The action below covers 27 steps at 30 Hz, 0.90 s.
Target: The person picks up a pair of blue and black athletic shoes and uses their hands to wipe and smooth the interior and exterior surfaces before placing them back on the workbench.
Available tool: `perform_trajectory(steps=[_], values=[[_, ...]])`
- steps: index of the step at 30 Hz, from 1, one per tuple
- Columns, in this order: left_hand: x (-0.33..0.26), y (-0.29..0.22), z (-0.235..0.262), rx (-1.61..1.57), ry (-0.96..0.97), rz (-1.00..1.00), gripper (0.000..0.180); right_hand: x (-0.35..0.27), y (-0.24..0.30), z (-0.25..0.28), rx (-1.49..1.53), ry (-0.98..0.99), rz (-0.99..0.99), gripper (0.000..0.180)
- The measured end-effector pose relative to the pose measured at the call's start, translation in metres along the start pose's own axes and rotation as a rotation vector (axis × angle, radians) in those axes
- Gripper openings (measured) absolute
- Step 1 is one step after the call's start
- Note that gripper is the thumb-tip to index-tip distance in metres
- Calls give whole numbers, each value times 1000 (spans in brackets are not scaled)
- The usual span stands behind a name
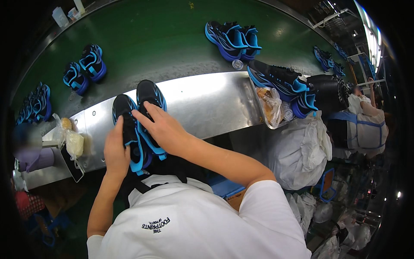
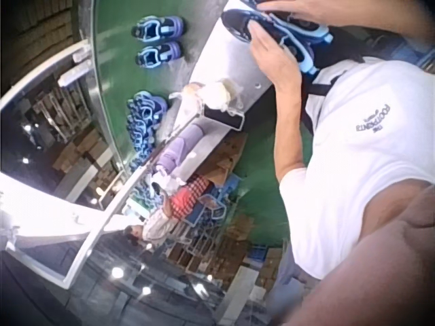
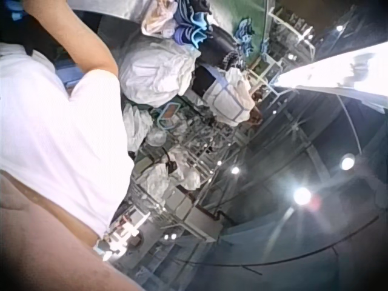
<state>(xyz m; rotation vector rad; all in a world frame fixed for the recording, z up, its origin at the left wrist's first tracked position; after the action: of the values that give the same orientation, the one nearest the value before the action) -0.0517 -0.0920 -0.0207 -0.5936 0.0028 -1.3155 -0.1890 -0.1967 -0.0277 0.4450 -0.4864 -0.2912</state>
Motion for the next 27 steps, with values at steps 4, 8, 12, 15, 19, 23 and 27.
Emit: perform_trajectory(steps=[4, 8, 12, 15, 19, 23, 27], values=[[-20, 11, -9, -10, -7, -84, 38, -13, 10, -4, -40, 21, 48, 52], [-10, 1, 0, 52, 47, -147, 29, -8, 1, -3, -59, 34, 130, 47], [-2, 9, 13, -239, 196, 121, 20, 11, -19, 11, 133, 86, -54, 26], [7, 22, 7, -187, 126, 131, 20, 24, -20, 18, 142, 232, -24, 26], [5, 16, 1, -300, 59, 199, 15, 11, -24, 24, -6, 180, -42, 25], [5, 21, 1, -422, 193, 66, 14, 12, -21, 30, -103, 171, -149, 23], [11, 19, 11, -363, 249, 100, 12, 21, -32, 33, 264, 251, -67, 23]])
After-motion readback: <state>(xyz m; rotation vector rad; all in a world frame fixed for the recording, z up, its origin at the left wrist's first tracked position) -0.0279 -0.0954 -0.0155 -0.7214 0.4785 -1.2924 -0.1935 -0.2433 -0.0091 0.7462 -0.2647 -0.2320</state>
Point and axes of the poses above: each hand's wrist, its own x-axis towards the middle knuckle, its own z-axis out of the back of the hand, y = z × x, the point moved 3 cm from there along x, towards the middle knuckle, and after that the axes turned 7 degrees about z, right-handed, at the moved point
